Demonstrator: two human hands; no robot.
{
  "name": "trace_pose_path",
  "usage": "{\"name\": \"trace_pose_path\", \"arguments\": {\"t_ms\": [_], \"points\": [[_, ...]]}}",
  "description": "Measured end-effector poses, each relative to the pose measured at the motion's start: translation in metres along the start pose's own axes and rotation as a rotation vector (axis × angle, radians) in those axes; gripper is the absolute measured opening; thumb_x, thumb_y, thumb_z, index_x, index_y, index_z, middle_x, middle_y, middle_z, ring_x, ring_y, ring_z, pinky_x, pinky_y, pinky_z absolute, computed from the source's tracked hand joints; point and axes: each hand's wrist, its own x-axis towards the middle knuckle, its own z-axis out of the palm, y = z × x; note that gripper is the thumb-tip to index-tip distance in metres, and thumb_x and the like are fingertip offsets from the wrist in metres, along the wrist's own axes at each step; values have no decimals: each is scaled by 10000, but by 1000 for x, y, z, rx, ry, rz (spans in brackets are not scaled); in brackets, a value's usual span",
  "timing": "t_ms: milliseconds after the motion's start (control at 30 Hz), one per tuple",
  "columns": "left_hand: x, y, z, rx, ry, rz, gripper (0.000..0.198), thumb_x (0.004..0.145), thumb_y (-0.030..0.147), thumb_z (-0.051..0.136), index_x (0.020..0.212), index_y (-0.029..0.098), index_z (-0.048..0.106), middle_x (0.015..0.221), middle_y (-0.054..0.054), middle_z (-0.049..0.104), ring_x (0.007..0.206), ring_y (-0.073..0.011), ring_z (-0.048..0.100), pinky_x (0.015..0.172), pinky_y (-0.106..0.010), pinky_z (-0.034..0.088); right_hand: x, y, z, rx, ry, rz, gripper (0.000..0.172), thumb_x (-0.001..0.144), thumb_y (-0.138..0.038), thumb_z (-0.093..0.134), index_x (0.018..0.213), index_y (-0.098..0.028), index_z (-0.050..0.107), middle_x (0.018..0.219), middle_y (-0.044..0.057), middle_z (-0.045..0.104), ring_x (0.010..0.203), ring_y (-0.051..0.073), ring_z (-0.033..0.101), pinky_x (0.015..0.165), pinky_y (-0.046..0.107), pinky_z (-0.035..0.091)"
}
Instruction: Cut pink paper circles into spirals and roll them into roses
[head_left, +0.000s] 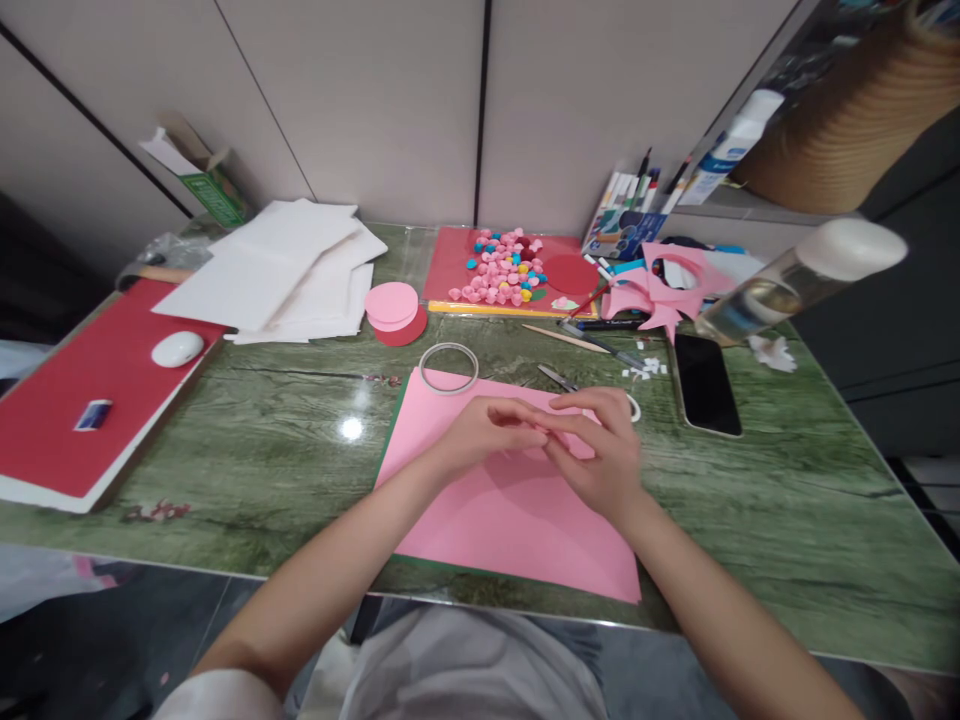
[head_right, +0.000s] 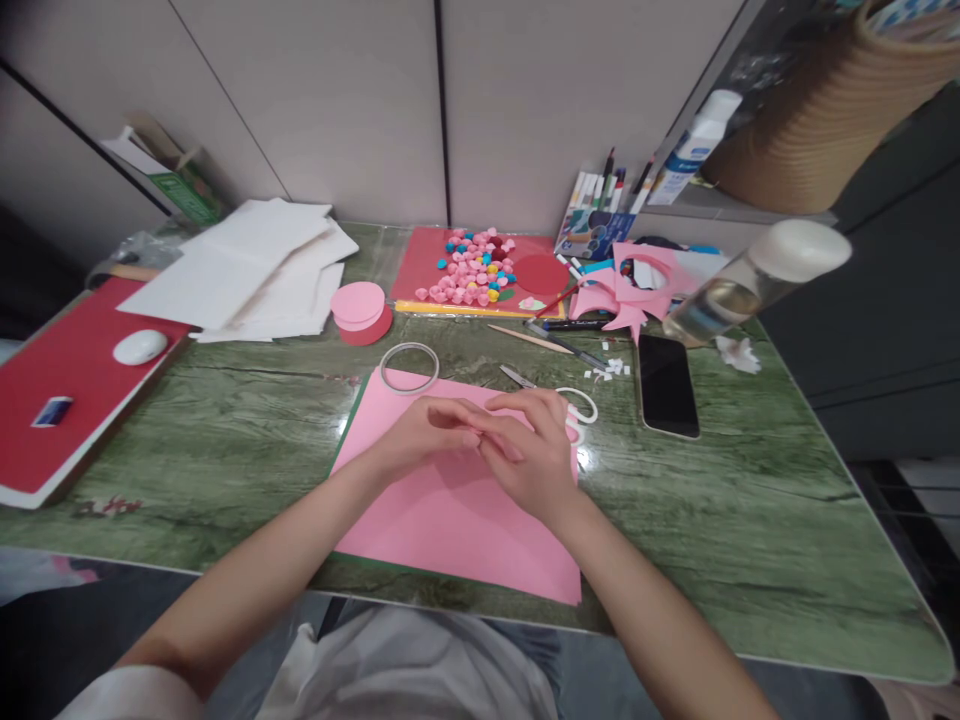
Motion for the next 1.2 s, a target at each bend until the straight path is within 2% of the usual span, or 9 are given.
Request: {"name": "trace_pose_path", "arguments": {"t_ms": [167, 267, 367, 533, 633, 733, 900, 1033, 1200], "points": [[-1, 3, -5, -39, -116, -57, 196, 655, 239, 694, 822, 137, 698, 863, -77, 674, 839, -182, 604, 805, -323, 426, 6, -4, -4, 166, -60, 39, 188, 715, -166, 630, 856, -285, 660, 899, 13, 602, 869, 185, 539, 770, 379, 416], [-1, 2, -6, -62, -135, -68, 190, 668, 249, 682, 820, 136, 700, 890, -89, 679, 897, -210, 604, 848, -350, 413, 7, -4, -3, 212, -83, 59, 157, 720, -170, 630, 837, -271, 656, 900, 15, 594, 866, 176, 539, 769, 370, 418], [-1, 0, -5, -32, -68, -67, 198, 664, 249, 685, 822, 131, 700, 877, -90, 680, 888, -215, 608, 838, -351, 420, 6, -4, -2, 128, -96, 53, 177, 724, -163, 615, 851, -278, 655, 907, 16, 600, 872, 183, 537, 773, 374, 414], [2, -4, -1, 8, 76, 9, 186, 653, 251, 692, 798, 136, 703, 788, -55, 683, 772, -168, 616, 762, -299, 452, 0, -3, 2, -185, 3, -55, 240, 690, -174, 648, 899, -292, 642, 876, 8, 647, 856, 207, 528, 782, 396, 373], [2, -5, 3, 24, 134, 46, 166, 652, 252, 692, 779, 146, 703, 778, -47, 686, 748, -158, 617, 716, -280, 465, -2, -2, 4, -252, 33, -65, 239, 689, -182, 655, 899, -295, 638, 856, 3, 658, 852, 209, 521, 779, 398, 351], [2, -4, 4, 56, 134, 52, 184, 645, 269, 697, 780, 144, 699, 803, -60, 688, 772, -172, 621, 692, -283, 476, -1, -2, 3, -190, 33, -16, 194, 703, -198, 653, 866, -302, 648, 866, 2, 648, 861, 205, 516, 786, 399, 351], [2, -1, -2, 45, 24, -2, 212, 640, 257, 704, 813, 136, 693, 871, -73, 675, 801, -165, 609, 743, -295, 465, 6, -1, -3, 74, -94, 128, 130, 708, -180, 649, 788, -282, 662, 891, 6, 615, 877, 190, 517, 783, 377, 402], [2, 0, -6, 13, -59, -34, 191, 672, 244, 681, 830, 137, 694, 888, -72, 666, 825, -155, 597, 780, -293, 450, 10, -2, -5, 167, -150, 194, 111, 702, -178, 657, 770, -266, 660, 892, 13, 600, 895, 193, 516, 791, 382, 412], [3, -4, -6, 19, 24, -32, 214, 642, 256, 705, 816, 131, 696, 834, -67, 670, 762, -145, 598, 736, -277, 450, 9, -2, -3, 103, -138, 172, 122, 717, -193, 641, 811, -268, 662, 895, 15, 605, 889, 193, 515, 793, 387, 409]]}}
